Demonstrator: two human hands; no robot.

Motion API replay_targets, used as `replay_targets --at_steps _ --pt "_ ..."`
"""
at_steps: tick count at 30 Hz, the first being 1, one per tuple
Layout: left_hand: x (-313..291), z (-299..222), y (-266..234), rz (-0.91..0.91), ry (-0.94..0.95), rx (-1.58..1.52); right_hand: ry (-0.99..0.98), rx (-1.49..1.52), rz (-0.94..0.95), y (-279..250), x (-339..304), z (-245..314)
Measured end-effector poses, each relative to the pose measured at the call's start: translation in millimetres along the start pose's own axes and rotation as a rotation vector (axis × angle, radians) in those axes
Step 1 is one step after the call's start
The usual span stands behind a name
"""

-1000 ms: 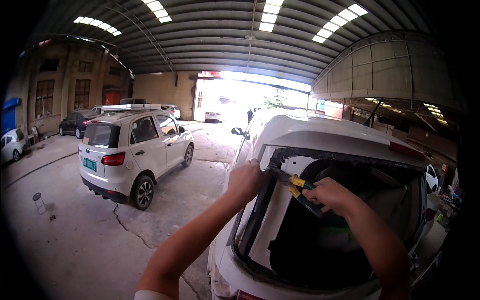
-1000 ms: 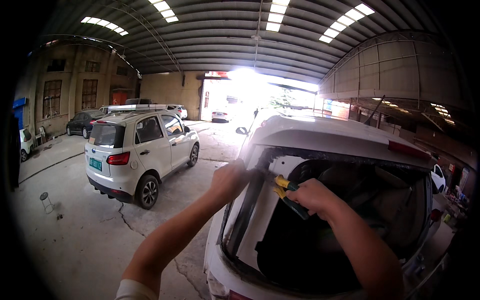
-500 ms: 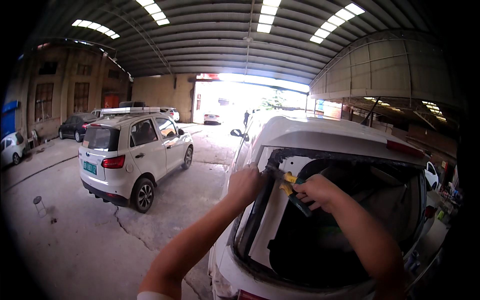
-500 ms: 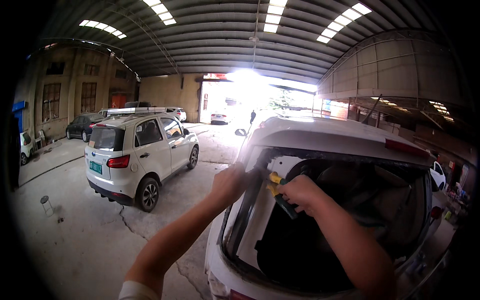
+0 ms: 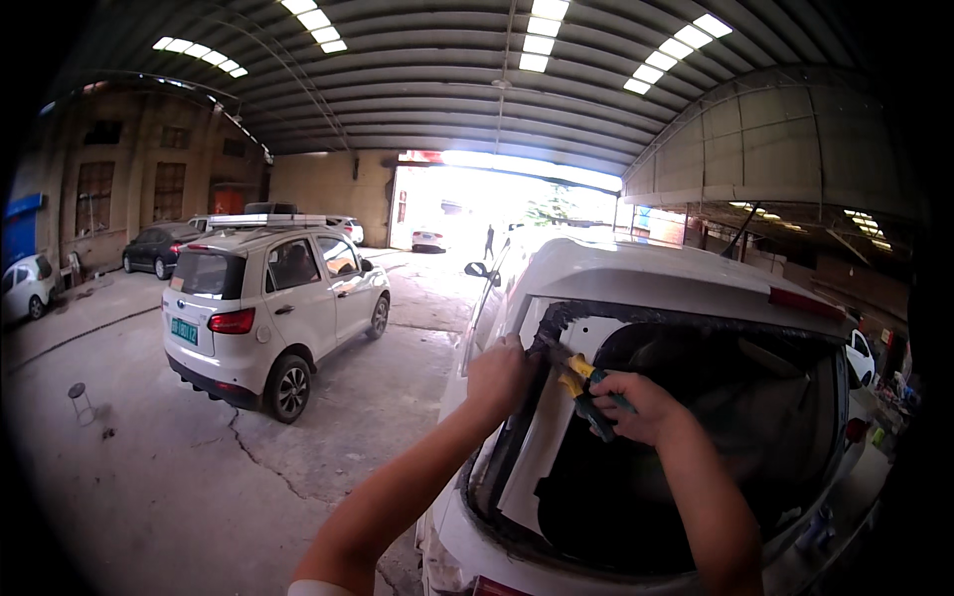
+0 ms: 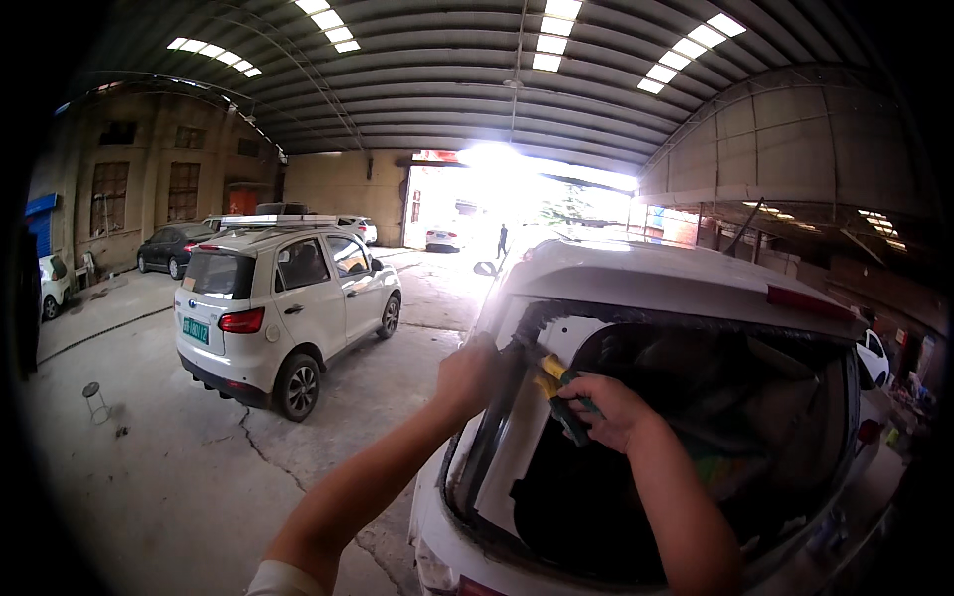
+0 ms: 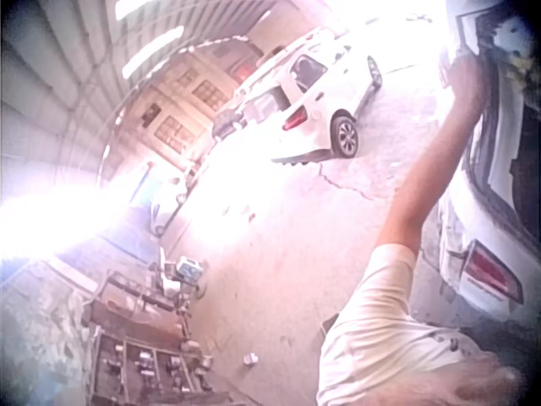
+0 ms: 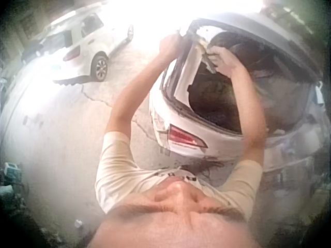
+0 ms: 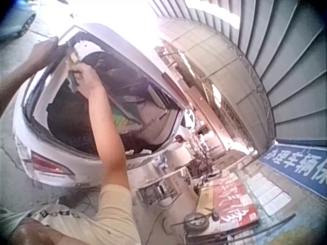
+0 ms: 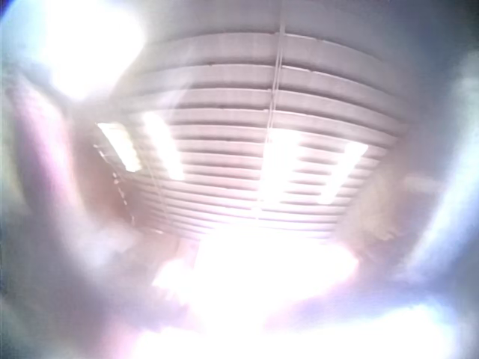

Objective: The person scrapes old black sealant from the rear window frame of a white car using a blue utility knife. They work along the vertical and horizontal edges of the frame, removing the material in strips. The person briefly walks to a workbench to retrieve a yellow tool before returning to continue scraping the sealant.

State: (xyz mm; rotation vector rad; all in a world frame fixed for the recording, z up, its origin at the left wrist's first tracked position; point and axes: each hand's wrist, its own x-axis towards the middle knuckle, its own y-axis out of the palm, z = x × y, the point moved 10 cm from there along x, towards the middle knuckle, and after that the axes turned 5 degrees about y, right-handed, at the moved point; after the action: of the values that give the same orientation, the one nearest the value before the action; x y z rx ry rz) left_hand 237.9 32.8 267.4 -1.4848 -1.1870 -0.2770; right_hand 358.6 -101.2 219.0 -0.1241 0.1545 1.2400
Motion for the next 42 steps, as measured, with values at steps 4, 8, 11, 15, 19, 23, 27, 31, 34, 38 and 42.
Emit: replay_targets --at_steps 4,8,11,15,19,23,27,31,34,38,42 --pt "-3.1 1.2 0.1 -0.028 -0.008 0.014 0.068 -0.102 -0.017 3.6 9.5 -9.0" --pt "-3.1 2.9 1.7 -0.024 -0.013 0.010 0.129 -0.226 -0.081 0.3 14.0 -7.9" --pt "-6.2 7.8 6.8 0.031 -0.059 -0.022 0.131 -0.390 -0.138 -1.3 18.8 2.6" --pt "-16.6 7.5 12.8 0.092 -0.091 -0.055 0.063 -0.753 -0.285 4.4 10.1 30.0" --pt "-35.9 -11.5 -0.7 -0.186 0.049 -0.067 -0.012 -1.218 -0.462 7.4 1.1 57.8" --pt "-47.3 -18.3 5.2 -0.224 -0.027 -0.368 -0.082 -1.475 -0.639 25.8 -20.0 73.2" --pt "-48.2 -23.4 28.9 -0.145 -0.051 -0.621 -0.186 -1.597 -0.691 37.3 -31.1 77.2" --pt "-43.2 -23.1 65.4 0.034 -0.289 -1.031 -0.256 -1.706 -0.708 37.1 -33.4 76.9" --pt "-38.3 -43.9 64.7 0.055 -0.325 -1.089 -0.249 -1.720 -0.741 29.1 -27.7 72.4" --pt "-29.5 -63.8 76.3 0.098 -0.333 -1.463 -0.252 -1.628 -0.779 27.2 -24.5 64.8" --pt "-18.3 -65.1 105.3 0.291 -0.395 -2.009 -0.135 -1.478 -0.632 45.1 -32.6 64.6"
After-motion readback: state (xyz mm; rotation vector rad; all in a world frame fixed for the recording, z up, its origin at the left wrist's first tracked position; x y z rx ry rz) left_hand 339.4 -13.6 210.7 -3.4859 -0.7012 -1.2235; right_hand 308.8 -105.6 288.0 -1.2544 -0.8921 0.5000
